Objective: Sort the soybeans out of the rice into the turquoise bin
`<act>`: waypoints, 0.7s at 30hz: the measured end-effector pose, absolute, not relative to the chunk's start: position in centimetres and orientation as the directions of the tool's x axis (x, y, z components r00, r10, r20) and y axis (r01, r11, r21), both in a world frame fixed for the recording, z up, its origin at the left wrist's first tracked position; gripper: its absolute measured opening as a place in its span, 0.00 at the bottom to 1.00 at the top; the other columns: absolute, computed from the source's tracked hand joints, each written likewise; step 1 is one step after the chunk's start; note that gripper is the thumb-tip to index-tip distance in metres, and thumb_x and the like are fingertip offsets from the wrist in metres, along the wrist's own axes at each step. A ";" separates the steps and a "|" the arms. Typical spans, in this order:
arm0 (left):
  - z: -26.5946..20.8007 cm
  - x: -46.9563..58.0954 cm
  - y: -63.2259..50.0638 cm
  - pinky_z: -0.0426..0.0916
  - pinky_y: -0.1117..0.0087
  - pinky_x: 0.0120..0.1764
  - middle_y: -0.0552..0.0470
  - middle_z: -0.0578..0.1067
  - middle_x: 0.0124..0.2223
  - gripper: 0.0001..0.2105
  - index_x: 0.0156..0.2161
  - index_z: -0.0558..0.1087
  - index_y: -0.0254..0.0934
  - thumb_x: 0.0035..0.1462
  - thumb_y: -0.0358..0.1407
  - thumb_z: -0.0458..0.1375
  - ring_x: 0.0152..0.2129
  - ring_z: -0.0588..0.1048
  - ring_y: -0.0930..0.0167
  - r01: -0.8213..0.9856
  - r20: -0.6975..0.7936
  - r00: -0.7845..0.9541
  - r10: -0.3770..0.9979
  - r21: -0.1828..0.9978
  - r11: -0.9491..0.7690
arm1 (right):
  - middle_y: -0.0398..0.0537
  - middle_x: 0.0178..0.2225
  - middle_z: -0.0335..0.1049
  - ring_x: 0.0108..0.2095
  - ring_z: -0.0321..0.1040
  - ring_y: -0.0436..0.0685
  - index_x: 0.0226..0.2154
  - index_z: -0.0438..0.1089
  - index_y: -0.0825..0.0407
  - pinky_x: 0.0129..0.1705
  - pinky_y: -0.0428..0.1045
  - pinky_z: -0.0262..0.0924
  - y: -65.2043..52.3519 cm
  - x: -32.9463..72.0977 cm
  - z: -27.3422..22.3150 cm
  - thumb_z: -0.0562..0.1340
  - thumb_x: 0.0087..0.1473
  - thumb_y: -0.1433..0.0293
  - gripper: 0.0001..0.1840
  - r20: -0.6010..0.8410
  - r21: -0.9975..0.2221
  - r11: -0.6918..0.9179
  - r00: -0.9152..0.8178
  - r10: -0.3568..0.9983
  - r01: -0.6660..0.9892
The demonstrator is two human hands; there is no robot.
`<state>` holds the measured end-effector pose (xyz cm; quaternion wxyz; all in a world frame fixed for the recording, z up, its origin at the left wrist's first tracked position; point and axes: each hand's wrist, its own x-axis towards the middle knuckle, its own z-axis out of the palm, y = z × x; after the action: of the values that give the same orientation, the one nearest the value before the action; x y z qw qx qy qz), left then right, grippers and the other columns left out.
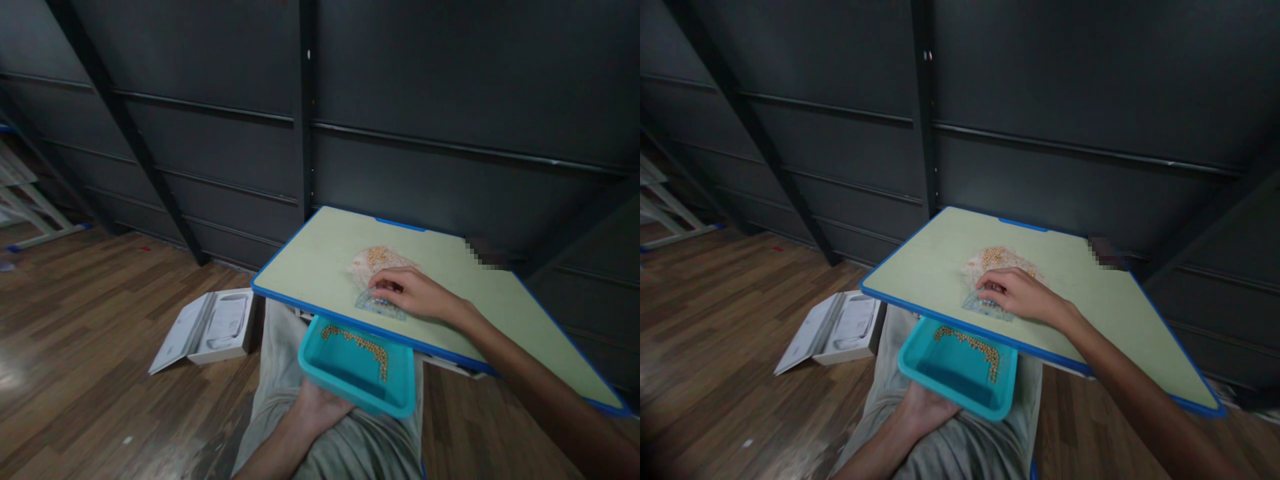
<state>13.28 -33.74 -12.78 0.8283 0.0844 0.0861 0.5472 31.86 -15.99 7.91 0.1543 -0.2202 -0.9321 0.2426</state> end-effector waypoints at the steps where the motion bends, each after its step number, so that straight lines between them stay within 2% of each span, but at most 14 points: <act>1: -12.9 13.1 -33.8 0.66 0.33 0.81 0.41 0.85 0.74 0.31 0.79 0.77 0.51 0.75 0.51 0.66 0.77 0.78 0.43 -0.891 -0.043 0.385 0.922 0.245 0.383 | 0.47 0.38 0.86 0.36 0.77 0.58 0.50 0.87 0.48 0.44 0.53 0.67 -16.0 32.0 7.9 0.71 0.78 0.64 0.08 0.186 -0.515 0.789 -0.854 0.485 0.335; 5: -13.6 12.7 -33.8 0.63 0.35 0.83 0.41 0.85 0.74 0.28 0.76 0.81 0.49 0.77 0.50 0.63 0.78 0.76 0.45 -0.885 -0.009 0.397 0.918 0.260 0.386 | 0.50 0.41 0.89 0.38 0.79 0.60 0.52 0.88 0.47 0.47 0.54 0.70 -16.6 32.4 8.0 0.71 0.79 0.64 0.08 0.218 -0.477 0.816 -0.856 0.469 0.325; 11: -14.4 12.2 -33.9 0.62 0.40 0.84 0.42 0.88 0.69 0.27 0.76 0.81 0.47 0.77 0.48 0.62 0.77 0.78 0.49 -0.884 -0.015 0.389 0.921 0.276 0.378 | 0.52 0.46 0.91 0.46 0.84 0.64 0.51 0.89 0.45 0.53 0.57 0.71 -15.6 32.2 8.2 0.70 0.78 0.67 0.08 0.264 -0.415 0.839 -0.835 0.482 0.353; 16: -14.6 11.8 -34.3 0.66 0.43 0.82 0.40 0.90 0.67 0.29 0.76 0.80 0.45 0.75 0.49 0.67 0.74 0.81 0.49 -0.881 -0.050 0.373 0.926 0.293 0.371 | 0.50 0.41 0.90 0.39 0.82 0.61 0.49 0.89 0.47 0.45 0.55 0.70 -14.5 32.0 7.8 0.71 0.76 0.65 0.09 0.302 -0.520 0.789 -0.794 0.528 0.328; 21: -14.8 11.5 -34.3 0.69 0.43 0.80 0.41 0.92 0.64 0.34 0.78 0.77 0.47 0.71 0.48 0.72 0.71 0.83 0.49 -0.878 -0.103 0.367 0.924 0.290 0.381 | 0.52 0.47 0.92 0.44 0.84 0.63 0.49 0.90 0.46 0.50 0.57 0.73 -13.8 32.3 6.9 0.71 0.75 0.64 0.09 0.395 -0.563 0.766 -0.714 0.578 0.309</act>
<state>11.49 -34.35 -14.79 0.8216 0.0929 0.1248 0.5484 32.28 -13.81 6.95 0.2858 -0.2477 -0.8953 0.2354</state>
